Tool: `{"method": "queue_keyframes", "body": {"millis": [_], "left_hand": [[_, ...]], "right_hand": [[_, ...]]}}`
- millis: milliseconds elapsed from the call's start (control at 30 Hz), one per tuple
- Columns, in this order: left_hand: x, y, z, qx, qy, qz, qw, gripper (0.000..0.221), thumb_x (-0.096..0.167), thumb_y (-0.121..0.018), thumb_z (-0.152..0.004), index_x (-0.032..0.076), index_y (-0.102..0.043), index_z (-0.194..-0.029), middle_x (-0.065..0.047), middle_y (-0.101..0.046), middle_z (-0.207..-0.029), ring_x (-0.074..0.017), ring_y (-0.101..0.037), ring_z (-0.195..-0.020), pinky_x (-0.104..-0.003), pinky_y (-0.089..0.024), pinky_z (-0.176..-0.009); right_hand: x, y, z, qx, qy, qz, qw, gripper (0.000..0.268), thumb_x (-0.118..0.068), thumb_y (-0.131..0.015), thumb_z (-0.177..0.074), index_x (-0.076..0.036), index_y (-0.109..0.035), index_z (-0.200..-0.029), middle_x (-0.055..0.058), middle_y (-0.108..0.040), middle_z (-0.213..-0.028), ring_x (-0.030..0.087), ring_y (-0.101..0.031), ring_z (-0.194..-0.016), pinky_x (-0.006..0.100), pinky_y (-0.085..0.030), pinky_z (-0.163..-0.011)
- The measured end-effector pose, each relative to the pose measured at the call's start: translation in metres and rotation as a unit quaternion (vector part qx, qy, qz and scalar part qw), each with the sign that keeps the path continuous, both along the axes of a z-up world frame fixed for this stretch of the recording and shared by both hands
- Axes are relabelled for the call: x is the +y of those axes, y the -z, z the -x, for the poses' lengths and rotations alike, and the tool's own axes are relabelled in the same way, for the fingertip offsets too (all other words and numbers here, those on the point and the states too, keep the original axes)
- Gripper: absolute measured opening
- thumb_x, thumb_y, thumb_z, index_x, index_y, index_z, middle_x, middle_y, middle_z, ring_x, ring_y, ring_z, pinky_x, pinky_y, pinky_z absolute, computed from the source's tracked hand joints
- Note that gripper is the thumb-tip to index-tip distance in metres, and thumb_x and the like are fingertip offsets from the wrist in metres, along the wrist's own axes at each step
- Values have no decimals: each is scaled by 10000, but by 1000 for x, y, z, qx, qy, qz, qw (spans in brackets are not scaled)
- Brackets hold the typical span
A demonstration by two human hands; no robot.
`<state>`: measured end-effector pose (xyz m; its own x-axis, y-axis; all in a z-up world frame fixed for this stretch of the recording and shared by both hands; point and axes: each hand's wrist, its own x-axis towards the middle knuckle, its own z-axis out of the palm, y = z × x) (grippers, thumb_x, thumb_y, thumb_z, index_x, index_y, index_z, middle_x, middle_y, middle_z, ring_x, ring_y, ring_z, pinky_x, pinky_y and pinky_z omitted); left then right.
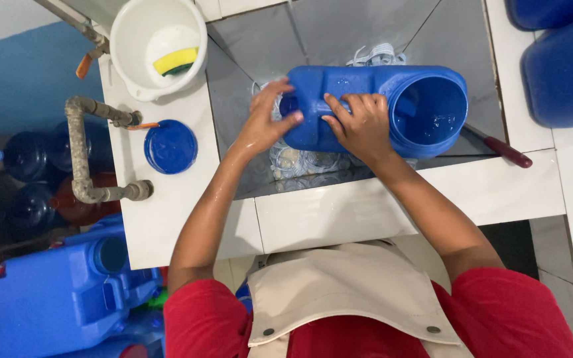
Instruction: The person washes blue plastic containers by scrubbing the exterior with a sponge, rinsing them under running water at a sink, and using scissors to remove plastic seals from the openings.
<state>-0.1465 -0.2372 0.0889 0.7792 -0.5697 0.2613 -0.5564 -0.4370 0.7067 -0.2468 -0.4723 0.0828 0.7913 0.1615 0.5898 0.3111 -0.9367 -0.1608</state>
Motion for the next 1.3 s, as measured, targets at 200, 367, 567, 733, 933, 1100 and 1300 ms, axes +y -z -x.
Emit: {"method": "queue_keyframes", "body": {"millis": [200,367,567,733,933,1100,1300], "left_hand": [[-4,-21,12,29,37,-91,995,359,245,-616,-953,80,-686,-1265,-184,-599,-1433,-408,-523,-1331,-508,-412,-1111],[-13,-17,34,76,-32,-105,991,477,374,-699,-994,42,-616,-1326,-162,-602,-1360,-357,-559,-1233,-461,-460,-1061],[-15,-1,63,-227,60,-88,968,558,211,-711,-831,29,-628,-1351,-179,-605,-1377,-342,-567,-1263,-476,-461,-1054],[85,47,47,-173,-207,-186,945,419,244,-775,-854,-47,-665,-1134,-211,-647,-1146,-375,-591,-1097,-496,-461,-973],[154,99,34,-154,-362,-383,836,69,76,-661,-923,37,-650,-978,-143,-639,-1045,-340,-678,-905,-460,-558,-729],[59,118,-8,-107,-246,-111,957,211,6,-595,-786,-17,-619,-995,-228,-628,-1000,-465,-649,-917,-526,-523,-778],[-39,128,-196,334,-85,343,874,170,160,-627,-1011,48,-683,-1126,-49,-671,-866,-177,-608,-701,-338,-464,-571]], "right_hand": [[-9,-4,14,-12,-2,3,1000,424,-383,-758,-965,-157,-718,-1321,87,-682,-1112,254,-622,-992,446,-430,-921],[-19,3,37,-4,-15,-11,1000,417,-347,-782,-983,-148,-722,-1344,86,-683,-1130,268,-626,-1027,450,-423,-935],[-54,5,63,61,-12,-54,997,392,-328,-764,-908,-159,-732,-1260,106,-682,-1129,318,-587,-1085,478,-395,-992],[-96,9,86,182,14,-173,968,217,-267,-616,-1037,-161,-776,-1139,64,-723,-1029,282,-608,-1064,442,-411,-1036],[-107,-35,-5,376,54,-83,921,311,-254,-626,-995,-38,-750,-1183,234,-725,-1046,421,-689,-983,484,-531,-869],[-46,-67,-180,336,-103,-264,898,271,-153,-588,-1037,91,-695,-1089,160,-733,-859,225,-708,-797,366,-557,-750],[9,-69,-317,397,-78,-475,782,118,-17,-633,-927,95,-663,-909,164,-701,-773,244,-746,-647,331,-656,-599]]}}
